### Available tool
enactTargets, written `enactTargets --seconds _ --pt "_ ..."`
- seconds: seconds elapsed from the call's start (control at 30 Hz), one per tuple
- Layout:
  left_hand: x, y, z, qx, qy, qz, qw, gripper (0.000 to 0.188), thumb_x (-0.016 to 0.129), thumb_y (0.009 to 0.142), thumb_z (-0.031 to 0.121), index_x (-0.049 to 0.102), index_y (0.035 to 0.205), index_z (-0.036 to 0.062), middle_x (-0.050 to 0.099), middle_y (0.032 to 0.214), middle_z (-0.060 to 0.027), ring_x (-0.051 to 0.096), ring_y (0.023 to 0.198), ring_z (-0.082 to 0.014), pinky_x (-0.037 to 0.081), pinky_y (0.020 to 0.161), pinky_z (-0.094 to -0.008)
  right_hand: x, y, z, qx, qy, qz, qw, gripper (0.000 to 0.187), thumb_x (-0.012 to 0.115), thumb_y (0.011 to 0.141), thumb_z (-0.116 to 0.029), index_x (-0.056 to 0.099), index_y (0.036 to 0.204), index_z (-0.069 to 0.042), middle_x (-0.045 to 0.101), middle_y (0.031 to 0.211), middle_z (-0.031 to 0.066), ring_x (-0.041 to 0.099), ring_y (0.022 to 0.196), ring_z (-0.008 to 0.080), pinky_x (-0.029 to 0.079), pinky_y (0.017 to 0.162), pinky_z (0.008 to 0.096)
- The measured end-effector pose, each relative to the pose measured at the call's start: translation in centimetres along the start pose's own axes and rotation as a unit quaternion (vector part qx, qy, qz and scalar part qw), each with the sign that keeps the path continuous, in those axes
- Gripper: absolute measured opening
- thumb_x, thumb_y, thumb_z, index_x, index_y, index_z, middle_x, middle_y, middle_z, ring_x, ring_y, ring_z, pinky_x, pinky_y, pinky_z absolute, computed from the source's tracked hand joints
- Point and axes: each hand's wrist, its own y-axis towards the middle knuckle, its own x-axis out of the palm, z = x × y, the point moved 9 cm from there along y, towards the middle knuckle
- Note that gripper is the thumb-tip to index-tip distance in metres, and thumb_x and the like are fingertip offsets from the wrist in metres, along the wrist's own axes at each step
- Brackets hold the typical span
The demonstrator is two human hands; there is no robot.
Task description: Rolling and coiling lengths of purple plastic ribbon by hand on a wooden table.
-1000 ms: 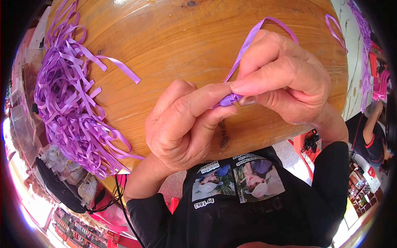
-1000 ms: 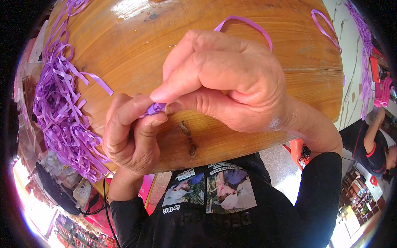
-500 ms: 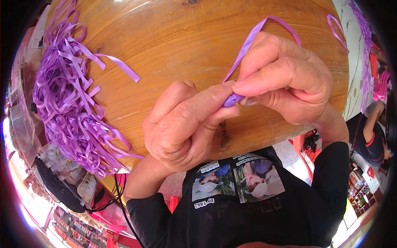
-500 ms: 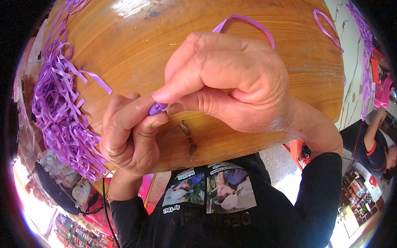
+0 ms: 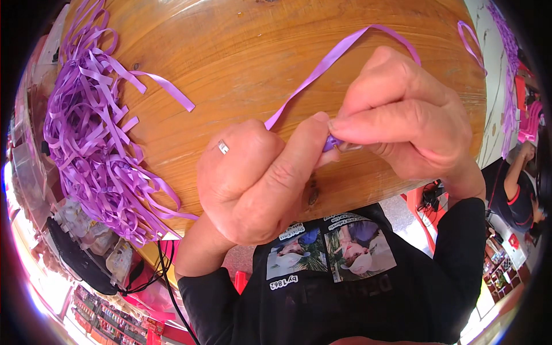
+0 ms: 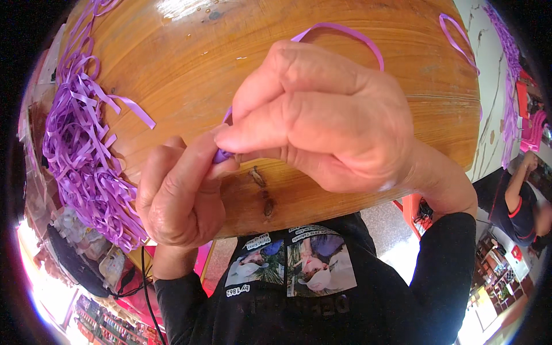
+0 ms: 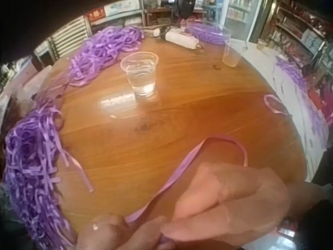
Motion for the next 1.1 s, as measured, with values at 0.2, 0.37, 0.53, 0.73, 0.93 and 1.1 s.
enactTargets --seconds 0.2,0.37,0.53,0.73,0.93,1.1 --pt "0.0 0.2 0.5 -0.061 0.022 -0.065 0.996 0.032 0.076 0.068 0.007 0.064 0.096 -0.0027 0.056 0.069 -0.0087 0.049 0.056 -0.0161 0.038 0.046 -0.0256 0.1 -0.1 -0.5 -0.021 -0.033 -0.006 0.999 0.018 0.07 0.071 -0.002 0.065 0.089 -0.001 0.059 0.083 0.0084 0.054 0.066 0.0187 0.041 0.055 0.0269" --pt "0.7 0.9 -0.7 -0.092 -0.056 -0.075 0.991 0.029 0.076 0.069 0.01 0.064 0.093 -0.0018 0.056 0.068 -0.0093 0.05 0.057 -0.0178 0.038 0.048 -0.027 -0.2 0.3 0.3 -0.021 -0.018 -0.032 0.999 0.02 0.07 0.072 -0.003 0.065 0.091 0.001 0.059 0.083 0.0095 0.054 0.064 0.0184 0.04 0.053 0.0269" --pt "0.6 1.5 -0.8 -0.089 -0.089 -0.049 0.991 0.026 0.076 0.069 0.014 0.063 0.087 -0.0015 0.056 0.068 -0.0084 0.05 0.057 -0.0182 0.038 0.05 -0.0271 -0.5 0.7 0.7 -0.029 -0.02 -0.025 0.999 0.026 0.071 0.072 -0.004 0.065 0.096 0.005 0.06 0.081 0.0115 0.054 0.062 0.0176 0.039 0.053 0.0267" --pt "1.2 1.5 -1.6 -0.125 -0.07 -0.063 0.988 0.026 0.076 0.069 0.015 0.064 0.086 -0.0015 0.055 0.066 -0.0069 0.049 0.057 -0.0164 0.037 0.051 -0.0257 -0.4 0.5 1.1 -0.052 0.005 -0.047 0.998 0.021 0.07 0.072 -0.003 0.066 0.091 0.005 0.06 0.081 0.0116 0.055 0.063 0.0177 0.039 0.053 0.0264" --pt "1.6 1.3 -1.3 -0.092 -0.089 -0.084 0.988 0.026 0.071 0.075 0.019 0.064 0.092 0.0001 0.041 0.059 -0.0058 0.044 0.05 -0.018 0.032 0.042 -0.0307 -0.5 0.2 0.5 -0.086 -0.006 -0.002 0.996 0.02 0.069 0.07 -0.003 0.067 0.088 0.003 0.06 0.08 0.0101 0.055 0.064 0.0176 0.04 0.054 0.0264" --pt "1.6 1.1 -1.0 -0.084 -0.074 -0.084 0.99 0.026 0.069 0.076 0.024 0.063 0.089 0.0016 0.038 0.06 -0.0058 0.043 0.047 -0.0184 0.031 0.04 -0.0317 -0.4 0.0 0.1 -0.059 -0.03 0.011 0.998 0.018 0.07 0.065 -0.002 0.067 0.083 0.001 0.06 0.078 0.008 0.055 0.063 0.0185 0.041 0.053 0.0268"
